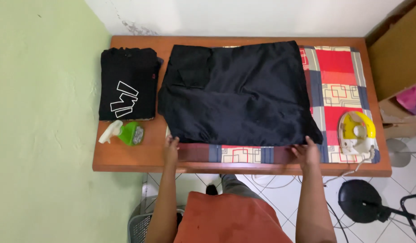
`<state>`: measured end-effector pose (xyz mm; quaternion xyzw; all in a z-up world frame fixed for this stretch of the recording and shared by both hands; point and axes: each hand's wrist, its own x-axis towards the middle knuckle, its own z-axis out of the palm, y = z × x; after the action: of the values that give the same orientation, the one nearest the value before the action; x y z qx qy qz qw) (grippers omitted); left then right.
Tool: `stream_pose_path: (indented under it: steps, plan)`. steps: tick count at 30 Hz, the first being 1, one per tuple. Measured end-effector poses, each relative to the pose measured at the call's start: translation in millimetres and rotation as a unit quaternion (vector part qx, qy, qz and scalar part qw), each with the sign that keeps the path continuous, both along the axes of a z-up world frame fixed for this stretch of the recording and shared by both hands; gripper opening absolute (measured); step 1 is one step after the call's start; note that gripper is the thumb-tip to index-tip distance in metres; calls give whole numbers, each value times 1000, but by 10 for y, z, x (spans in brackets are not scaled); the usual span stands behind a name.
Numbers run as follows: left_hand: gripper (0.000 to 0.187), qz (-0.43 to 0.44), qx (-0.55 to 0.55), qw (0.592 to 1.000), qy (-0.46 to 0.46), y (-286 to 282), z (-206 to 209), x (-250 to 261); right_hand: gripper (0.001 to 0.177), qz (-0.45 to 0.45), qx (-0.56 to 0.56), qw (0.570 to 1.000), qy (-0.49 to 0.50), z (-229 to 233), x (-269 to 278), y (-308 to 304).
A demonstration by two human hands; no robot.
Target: Ironing a black shirt on a desk/table.
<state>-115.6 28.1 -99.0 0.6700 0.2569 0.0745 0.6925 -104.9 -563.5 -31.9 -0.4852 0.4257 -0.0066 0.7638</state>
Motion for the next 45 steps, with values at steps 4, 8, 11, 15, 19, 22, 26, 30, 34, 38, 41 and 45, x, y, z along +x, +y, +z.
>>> stream_pose_path:
  steps: [4, 8, 11, 15, 19, 22, 26, 30, 34, 38, 41, 45]
  plan:
    - [48, -111, 45, 990, 80, -135, 323, -222, 54, 101, 49, 993, 25, 37, -281, 427]
    - [33, -137, 412, 900, 26, -300, 772, -294, 54, 202, 23, 978, 39, 208, -379, 968]
    - [28, -96, 520, 844, -92, -415, 1207, -322, 49, 244, -44, 968, 50, 258, -368, 1283]
    - [33, -41, 452, 879, -144, -476, 1462, -256, 43, 281, -170, 943, 58, 551, -289, 1657]
    - [47, -45, 272, 960, -39, -583, 2221, -86, 41, 284, -333, 898, -47, 263, -262, 1743]
    - [48, -39, 214, 972, -91, -470, 2109, 8, 40, 363, -531, 758, -104, 421, -276, 1875]
    - [59, -144, 148, 974, -95, -286, 1656, -98, 59, 477, -562, 675, 25, 582, -352, 1986]
    - [71, -300, 179, 937, -25, -140, 973, -506, 72, 508, -567, 647, 44, 637, -400, 1967]
    - [31, -319, 314, 894, 24, -93, 721, -825, 72, 521, -565, 638, 56, 689, -415, 1965]
    - [19, -243, 385, 890, -35, -164, 1055, -923, 74, 529, -567, 628, 65, 683, -428, 1966]
    - [19, -213, 396, 891, -61, -190, 1388, -893, 75, 531, -570, 624, 62, 669, -441, 1971]
    - [27, -174, 258, 950, -28, -273, 2077, -724, 79, 541, -563, 621, 74, 634, -420, 1991]
